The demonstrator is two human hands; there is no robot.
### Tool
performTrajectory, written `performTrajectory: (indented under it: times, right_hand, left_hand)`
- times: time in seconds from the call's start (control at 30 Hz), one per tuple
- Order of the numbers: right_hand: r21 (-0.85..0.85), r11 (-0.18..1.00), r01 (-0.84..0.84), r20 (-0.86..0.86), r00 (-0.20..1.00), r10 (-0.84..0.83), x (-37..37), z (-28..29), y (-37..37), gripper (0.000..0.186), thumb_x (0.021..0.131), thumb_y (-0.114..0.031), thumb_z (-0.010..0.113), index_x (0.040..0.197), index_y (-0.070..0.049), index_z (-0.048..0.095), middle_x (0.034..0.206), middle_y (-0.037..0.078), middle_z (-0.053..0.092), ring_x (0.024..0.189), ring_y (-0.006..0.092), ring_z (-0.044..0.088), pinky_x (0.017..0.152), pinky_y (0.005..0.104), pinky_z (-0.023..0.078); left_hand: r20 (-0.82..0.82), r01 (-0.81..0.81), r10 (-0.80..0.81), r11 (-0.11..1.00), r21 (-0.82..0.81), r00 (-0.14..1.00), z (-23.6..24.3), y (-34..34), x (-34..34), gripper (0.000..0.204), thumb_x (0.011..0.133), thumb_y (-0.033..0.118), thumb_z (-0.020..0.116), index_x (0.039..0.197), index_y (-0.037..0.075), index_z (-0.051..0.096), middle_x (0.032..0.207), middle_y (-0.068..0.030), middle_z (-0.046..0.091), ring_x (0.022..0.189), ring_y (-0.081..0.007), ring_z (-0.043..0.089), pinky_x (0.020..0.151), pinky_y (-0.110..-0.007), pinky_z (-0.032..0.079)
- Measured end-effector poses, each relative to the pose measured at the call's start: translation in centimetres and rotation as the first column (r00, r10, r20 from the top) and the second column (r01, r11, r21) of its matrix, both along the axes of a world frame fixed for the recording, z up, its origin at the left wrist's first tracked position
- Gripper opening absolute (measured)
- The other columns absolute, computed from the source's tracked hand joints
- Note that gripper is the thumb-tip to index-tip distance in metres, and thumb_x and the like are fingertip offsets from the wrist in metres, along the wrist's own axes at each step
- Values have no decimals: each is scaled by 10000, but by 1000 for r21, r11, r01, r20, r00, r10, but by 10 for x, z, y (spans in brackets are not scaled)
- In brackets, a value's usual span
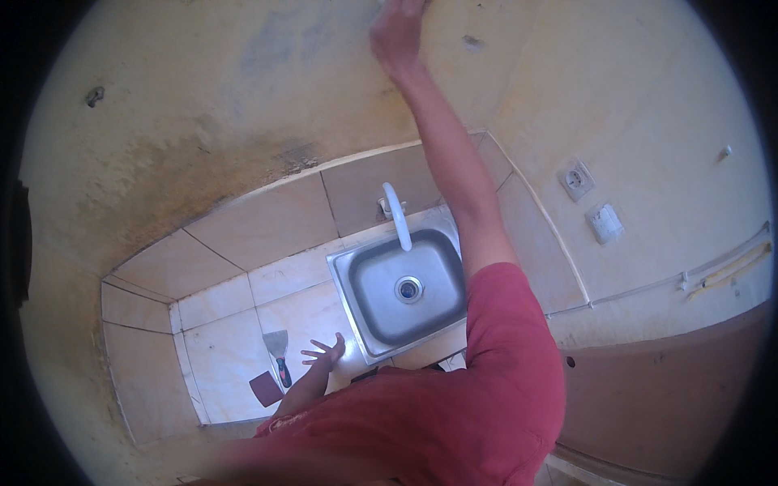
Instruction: The person scrubs a wall above a kitchen sink using a white abrasive pad and a putty knife. They alternate between scrubbing with the pad and scraping with the knife to remove surface residue.
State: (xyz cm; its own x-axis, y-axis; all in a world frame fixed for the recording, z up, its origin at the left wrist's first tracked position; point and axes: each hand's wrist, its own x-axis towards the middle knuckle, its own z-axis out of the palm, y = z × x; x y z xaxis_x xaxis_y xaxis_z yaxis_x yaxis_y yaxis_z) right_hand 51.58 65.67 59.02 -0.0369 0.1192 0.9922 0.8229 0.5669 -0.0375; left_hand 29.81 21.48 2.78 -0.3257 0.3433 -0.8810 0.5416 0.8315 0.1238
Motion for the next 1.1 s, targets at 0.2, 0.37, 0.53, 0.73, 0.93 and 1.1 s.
performTrajectory:
  times: [0.2, 0.37, 0.53, 0.73, 0.93, 1.1]
  right_hand:
    - [-28, 998, -57, 182, 981, 61, -4, -28, -14, 840, 960, -292, 544, 1599, 97, 164, 1664, 347, 118, 1552, 527, 47, 1270, 578, 20]
    - [-16, 1000, -5, 120, 993, 7, 2, 40, 8, 924, 935, -339, 610, 1617, 63, 133, 1679, 326, 85, 1554, 528, 8, 1268, 583, 14]
    - [-145, 985, -93, 204, 971, 122, 4, -34, -39, 856, 966, -283, 584, 1624, 39, 142, 1687, 306, 88, 1560, 508, 33, 1272, 579, 55]
    - [7, 1000, -28, 161, 987, 26, 21, 61, 5, 826, 941, -241, 582, 1624, 19, 196, 1699, 259, 128, 1562, 497, 74, 1271, 588, 83]
    - [-222, 975, 11, 281, 958, 53, 21, -47, -37, 787, 943, -199, 541, 1630, -8, 207, 1699, 247, 148, 1559, 486, 115, 1276, 556, 129]
    - [-4, 1000, -28, 177, 984, 29, 24, 53, -14, 810, 920, -175, 546, 1646, -59, 206, 1704, 228, 159, 1566, 470, 122, 1269, 572, 138]
  left_hand:
    - [-38, -22, 22, 1000, 8, 999, -13, -2, 0, 1224, 843, 934, 208, 1573, 93, -301, 1589, -208, -440, 1346, -502, -513, 1061, -758, -249]
    - [97, 253, -245, 964, -85, 965, 13, 2, -9, 1243, 810, 945, 285, 1575, 174, -316, 1556, -294, -440, 1390, -610, -385, 1120, -807, -21]
    - [-2, 26, -26, 996, -88, 1000, 5, 0, -8, 1202, 826, 934, 252, 1576, 185, -316, 1558, -287, -442, 1412, -606, -357, 1140, -793, 22]
    - [-37, -56, 54, 997, -60, 998, 14, 2, 1, 1165, 848, 913, 243, 1584, 192, -300, 1561, -278, -442, 1401, -604, -376, 1137, -791, -38]
    - [-45, 205, -204, 979, 14, 978, -4, -6, 1, 1014, 943, 810, 198, 1601, 186, -255, 1603, -309, -344, 1347, -670, -379, 1034, -873, -88]
    - [-174, 262, -265, 964, -41, 948, -83, -12, -12, 838, 1016, 703, 169, 1626, 236, -165, 1608, -331, -313, 1299, -726, -372, 976, -923, -44]
